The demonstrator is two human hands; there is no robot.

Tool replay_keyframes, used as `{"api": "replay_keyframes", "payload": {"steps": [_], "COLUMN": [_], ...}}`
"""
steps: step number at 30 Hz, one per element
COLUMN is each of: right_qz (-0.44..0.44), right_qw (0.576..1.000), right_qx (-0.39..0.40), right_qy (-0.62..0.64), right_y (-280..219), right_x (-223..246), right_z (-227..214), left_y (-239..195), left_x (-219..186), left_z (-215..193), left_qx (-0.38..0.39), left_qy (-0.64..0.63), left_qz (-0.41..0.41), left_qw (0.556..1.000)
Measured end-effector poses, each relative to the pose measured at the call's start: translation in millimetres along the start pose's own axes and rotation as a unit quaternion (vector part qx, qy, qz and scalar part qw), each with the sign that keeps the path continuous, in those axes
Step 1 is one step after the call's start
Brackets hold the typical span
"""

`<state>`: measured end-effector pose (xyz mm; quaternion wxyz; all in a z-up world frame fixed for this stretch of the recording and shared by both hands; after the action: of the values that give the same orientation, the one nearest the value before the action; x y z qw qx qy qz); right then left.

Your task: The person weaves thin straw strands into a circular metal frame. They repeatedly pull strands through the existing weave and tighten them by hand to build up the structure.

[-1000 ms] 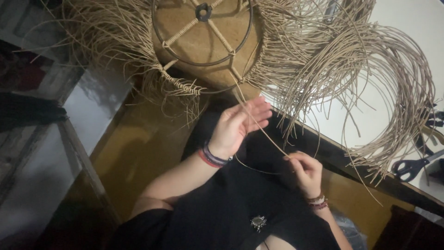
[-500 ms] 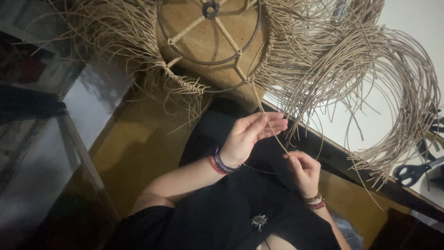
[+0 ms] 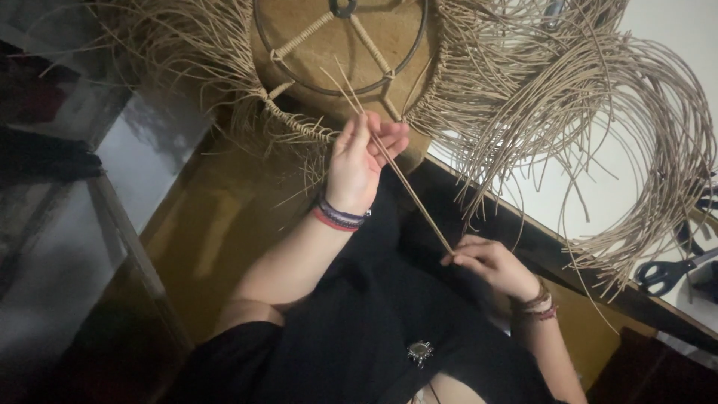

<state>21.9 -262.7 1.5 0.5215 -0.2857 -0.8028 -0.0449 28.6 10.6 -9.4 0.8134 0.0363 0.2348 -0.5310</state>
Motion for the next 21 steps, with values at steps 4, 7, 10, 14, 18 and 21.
{"api": "replay_keyframes", "payload": {"steps": [4,7,10,14,18,21], "right_qz": [-0.017,0.029,0.078,0.081,-0.146,-0.238], "right_qw": [0.995,0.980,0.967,0.969,0.947,0.941], "right_qx": [-0.010,-0.054,-0.099,-0.147,-0.211,-0.200], "right_qy": [-0.096,-0.188,-0.223,-0.182,-0.195,-0.137], "right_y": [-6,-9,-14,-23,-9,35], "right_x": [-48,-77,-93,-114,-102,-50], "right_z": [9,21,32,44,28,13], "left_y": [2,2,-1,-7,-27,-26], "left_x": [-6,-17,-27,-38,-68,-55], "left_z": [-3,-6,-6,-24,-63,-103], "left_qx": [-0.015,-0.013,-0.010,0.093,0.384,0.186], "left_qy": [0.015,0.039,0.053,-0.004,-0.156,0.037], "left_qz": [0.006,0.018,0.038,0.030,-0.076,-0.140], "left_qw": [1.000,0.999,0.998,0.995,0.907,0.972]}}
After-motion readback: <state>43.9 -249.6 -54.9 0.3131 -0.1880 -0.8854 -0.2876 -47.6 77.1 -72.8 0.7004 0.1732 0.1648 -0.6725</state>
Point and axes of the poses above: each hand's wrist, its own y-axis towards the middle knuckle, its own z-axis out of the palm, x = y × z, the point moved 3 cm from there along y, towards the middle knuckle, and after that the axes turned 10 degrees about -y, right-handed, at the moved point
